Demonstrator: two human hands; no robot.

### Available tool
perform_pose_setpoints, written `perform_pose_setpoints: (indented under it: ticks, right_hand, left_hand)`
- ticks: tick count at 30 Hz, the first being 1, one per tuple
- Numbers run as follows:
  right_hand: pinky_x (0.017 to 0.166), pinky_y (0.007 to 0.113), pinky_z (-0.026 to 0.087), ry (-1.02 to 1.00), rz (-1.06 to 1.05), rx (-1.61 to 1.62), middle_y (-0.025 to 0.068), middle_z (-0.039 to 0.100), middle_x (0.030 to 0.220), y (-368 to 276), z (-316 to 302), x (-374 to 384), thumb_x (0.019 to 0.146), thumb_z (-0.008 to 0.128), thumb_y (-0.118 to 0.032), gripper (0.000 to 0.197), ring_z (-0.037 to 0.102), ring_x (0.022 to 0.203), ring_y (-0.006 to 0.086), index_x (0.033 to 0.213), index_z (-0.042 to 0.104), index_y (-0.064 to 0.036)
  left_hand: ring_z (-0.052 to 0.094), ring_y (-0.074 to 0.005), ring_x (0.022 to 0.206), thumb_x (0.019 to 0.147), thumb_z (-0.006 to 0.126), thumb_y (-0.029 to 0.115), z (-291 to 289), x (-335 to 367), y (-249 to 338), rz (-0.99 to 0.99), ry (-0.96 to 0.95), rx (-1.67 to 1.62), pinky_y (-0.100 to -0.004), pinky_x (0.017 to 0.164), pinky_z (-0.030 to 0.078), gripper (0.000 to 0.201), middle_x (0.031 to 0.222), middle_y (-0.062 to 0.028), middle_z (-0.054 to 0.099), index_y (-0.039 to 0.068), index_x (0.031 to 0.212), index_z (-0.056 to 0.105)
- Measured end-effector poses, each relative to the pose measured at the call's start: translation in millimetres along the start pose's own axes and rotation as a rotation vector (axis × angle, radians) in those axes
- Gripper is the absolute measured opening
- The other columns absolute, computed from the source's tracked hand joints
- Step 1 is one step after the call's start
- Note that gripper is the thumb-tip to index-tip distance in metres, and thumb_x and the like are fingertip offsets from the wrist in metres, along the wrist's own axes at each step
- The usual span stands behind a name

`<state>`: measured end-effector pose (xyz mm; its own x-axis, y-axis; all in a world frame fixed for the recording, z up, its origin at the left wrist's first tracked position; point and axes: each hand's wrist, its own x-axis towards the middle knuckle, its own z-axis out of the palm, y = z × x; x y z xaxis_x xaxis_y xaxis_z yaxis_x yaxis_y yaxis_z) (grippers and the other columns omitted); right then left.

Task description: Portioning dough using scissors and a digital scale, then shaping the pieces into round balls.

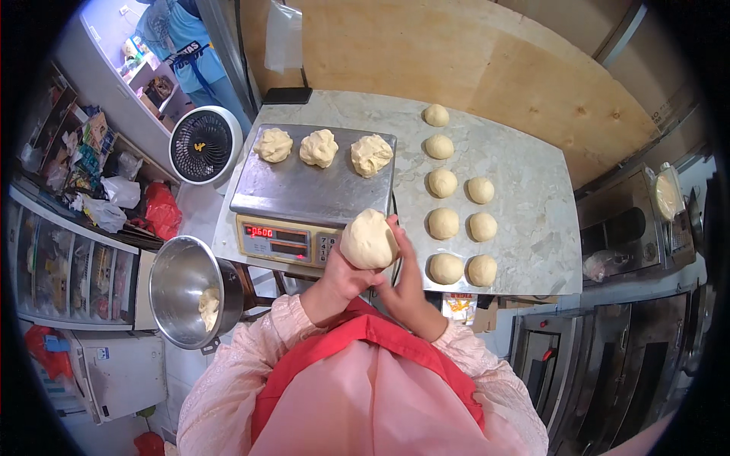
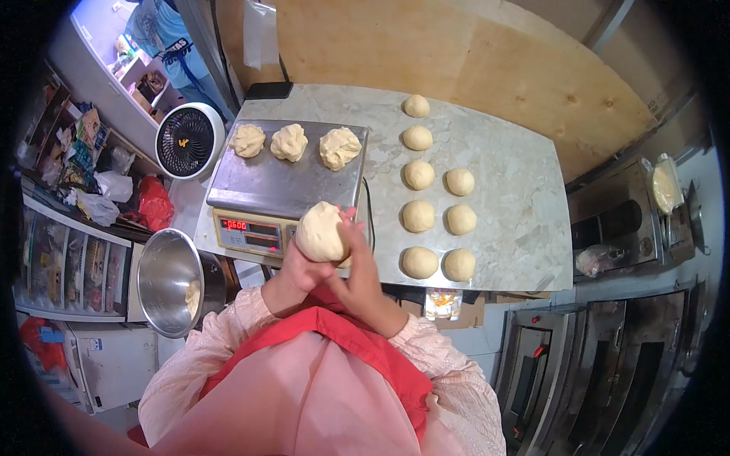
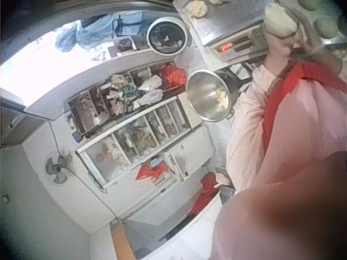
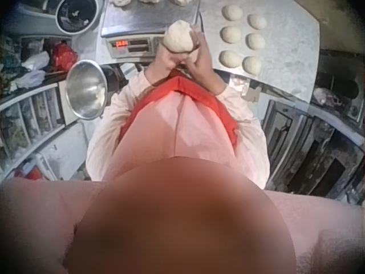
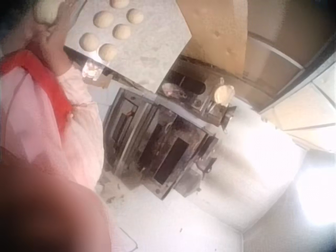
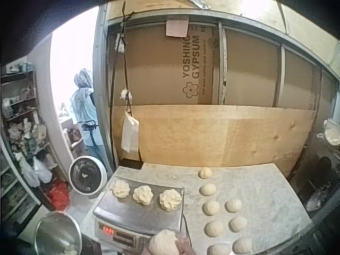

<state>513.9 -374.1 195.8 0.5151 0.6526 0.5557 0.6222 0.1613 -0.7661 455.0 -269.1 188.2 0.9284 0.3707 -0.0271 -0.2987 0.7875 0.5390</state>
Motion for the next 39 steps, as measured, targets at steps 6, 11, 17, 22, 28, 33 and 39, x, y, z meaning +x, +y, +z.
perform_pose_setpoints:
  ticks: [6,11,17,22,28,33,39]
  right_hand:
    - [0.089,0.036,0.035,0.065,0.218,0.159,0.0233,0.042,0.115,-5,16,-3,0.063,0.073,-0.024,0.089,0.046,0.106,0.0296,0.128,0.018,0.0016]
    - [0.085,0.035,0.038,-0.057,0.429,0.304,0.0204,0.049,0.105,-9,-2,15,0.061,0.073,-0.022,0.089,0.051,0.097,0.0295,0.129,0.019,-0.0039]
    - [0.086,0.032,0.037,-0.394,0.339,0.178,0.0137,0.045,0.109,-16,-23,28,0.058,0.077,-0.018,0.094,0.047,0.101,0.0231,0.132,0.018,-0.0072]
    - [0.092,0.035,0.031,-0.412,0.39,0.259,0.014,0.043,0.112,-21,-33,33,0.061,0.075,-0.024,0.091,0.043,0.106,0.0245,0.131,0.02,-0.0051]
    - [0.092,0.039,0.03,-0.017,-0.029,-0.035,0.0201,0.038,0.122,-8,-20,-1,0.071,0.064,-0.025,0.079,0.04,0.11,0.0329,0.13,0.018,0.001]
    - [0.097,0.036,0.025,0.06,0.193,0.454,0.0202,0.033,0.124,-15,6,-6,0.077,0.058,-0.025,0.077,0.035,0.115,0.0278,0.131,0.009,0.001]
    - [0.092,0.032,0.029,-0.006,0.357,0.568,0.0166,0.039,0.115,-2,2,2,0.079,0.055,-0.027,0.076,0.04,0.106,0.023,0.132,0.008,-0.0014]
  left_hand:
    - [0.04,-0.0204,0.114,0.087,0.03,0.03,-6,0,-3,-0.222,0.061,-0.307,-0.0333,0.095,0.032,0.043,0.126,-0.0097,0.039,0.005,0.121,0.038]
    - [0.048,-0.023,0.105,0.086,0.034,0.035,-10,1,13,-0.343,-0.047,-0.373,-0.0354,0.09,0.037,0.045,0.119,-0.0106,0.046,0.004,0.116,0.042]
    - [0.053,-0.0252,0.097,0.083,0.04,0.034,-8,3,12,-0.548,0.059,-0.358,-0.0369,0.085,0.041,0.04,0.106,-0.01,0.054,0.004,0.109,0.049]
    - [0.05,-0.0252,0.102,0.082,0.042,0.028,-17,-3,-6,-0.31,0.051,-0.295,-0.0394,0.088,0.039,0.036,0.112,-0.0107,0.051,0.006,0.11,0.05]
    - [0.042,-0.0293,0.111,0.079,0.047,0.034,11,6,13,-0.188,-0.104,-0.585,-0.0425,0.094,0.032,0.031,0.13,-0.0105,0.033,0.01,0.091,0.061]
    - [0.045,-0.0262,0.106,0.077,0.052,0.036,-6,4,-3,-0.328,0.019,-0.676,-0.0412,0.088,0.037,0.035,0.119,-0.0114,0.045,0.007,0.094,0.057]
    - [0.052,-0.0291,0.096,0.078,0.047,0.031,-17,1,-13,-0.224,0.106,-0.554,-0.0424,0.083,0.042,0.033,0.108,-0.014,0.052,0.005,0.096,0.056]
